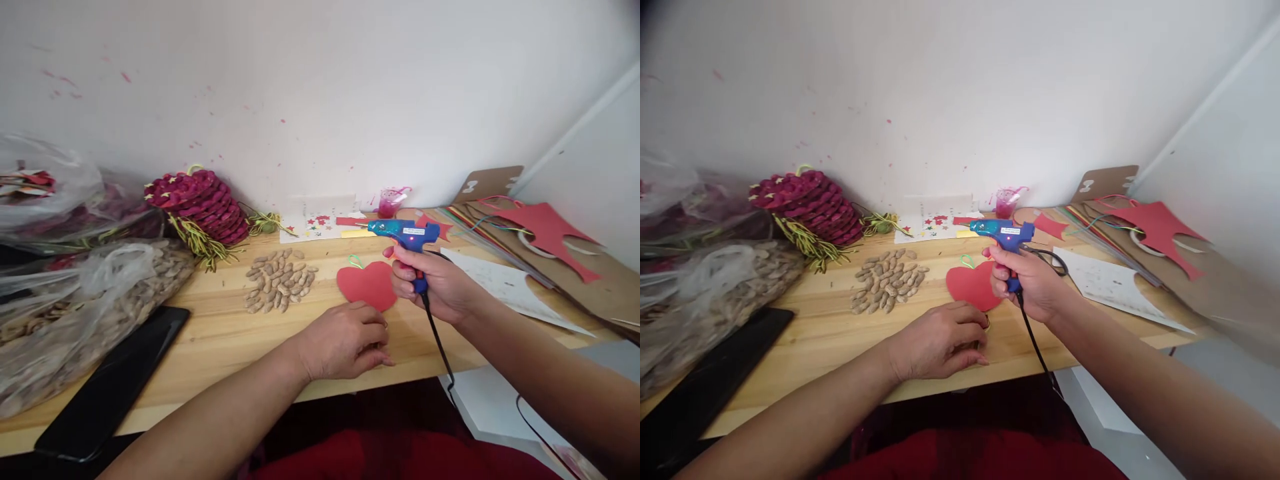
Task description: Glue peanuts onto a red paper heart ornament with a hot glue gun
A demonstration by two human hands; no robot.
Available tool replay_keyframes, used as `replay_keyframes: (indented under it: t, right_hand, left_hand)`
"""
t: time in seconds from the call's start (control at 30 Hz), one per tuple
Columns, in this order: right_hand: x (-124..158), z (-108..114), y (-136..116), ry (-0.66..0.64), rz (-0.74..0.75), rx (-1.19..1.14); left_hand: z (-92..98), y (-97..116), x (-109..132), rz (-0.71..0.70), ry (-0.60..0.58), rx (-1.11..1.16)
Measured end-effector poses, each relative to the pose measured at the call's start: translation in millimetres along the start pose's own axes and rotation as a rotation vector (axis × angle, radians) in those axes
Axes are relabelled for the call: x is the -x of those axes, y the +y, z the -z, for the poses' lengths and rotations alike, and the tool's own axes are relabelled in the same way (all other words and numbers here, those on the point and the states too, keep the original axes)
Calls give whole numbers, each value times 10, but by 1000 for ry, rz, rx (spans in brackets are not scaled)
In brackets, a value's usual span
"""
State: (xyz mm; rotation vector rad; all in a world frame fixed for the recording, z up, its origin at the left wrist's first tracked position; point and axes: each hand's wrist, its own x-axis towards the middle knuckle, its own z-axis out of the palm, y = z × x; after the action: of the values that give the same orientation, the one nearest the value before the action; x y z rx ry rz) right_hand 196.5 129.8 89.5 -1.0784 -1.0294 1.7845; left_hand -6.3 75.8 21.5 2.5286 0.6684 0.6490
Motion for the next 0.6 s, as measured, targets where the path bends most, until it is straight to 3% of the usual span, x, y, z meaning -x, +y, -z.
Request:
replay_keyframes:
  t: [0.13,0.3,0.43,0.6]
  right_hand:
    - [-256,-56,39,-20,31,27]
    - [-489,51,150,-46,135,132]
    - [-580,165,197,46,283,243]
    - [-638,227,215,148,344,241]
  left_hand:
    - [-7,-22,-6,1,7,-34]
    - [10,-44,-20,10,17,-80]
    - [19,-47,-21,-3,2,-92]
    - [36,-38,-32,-32,-5,-79]
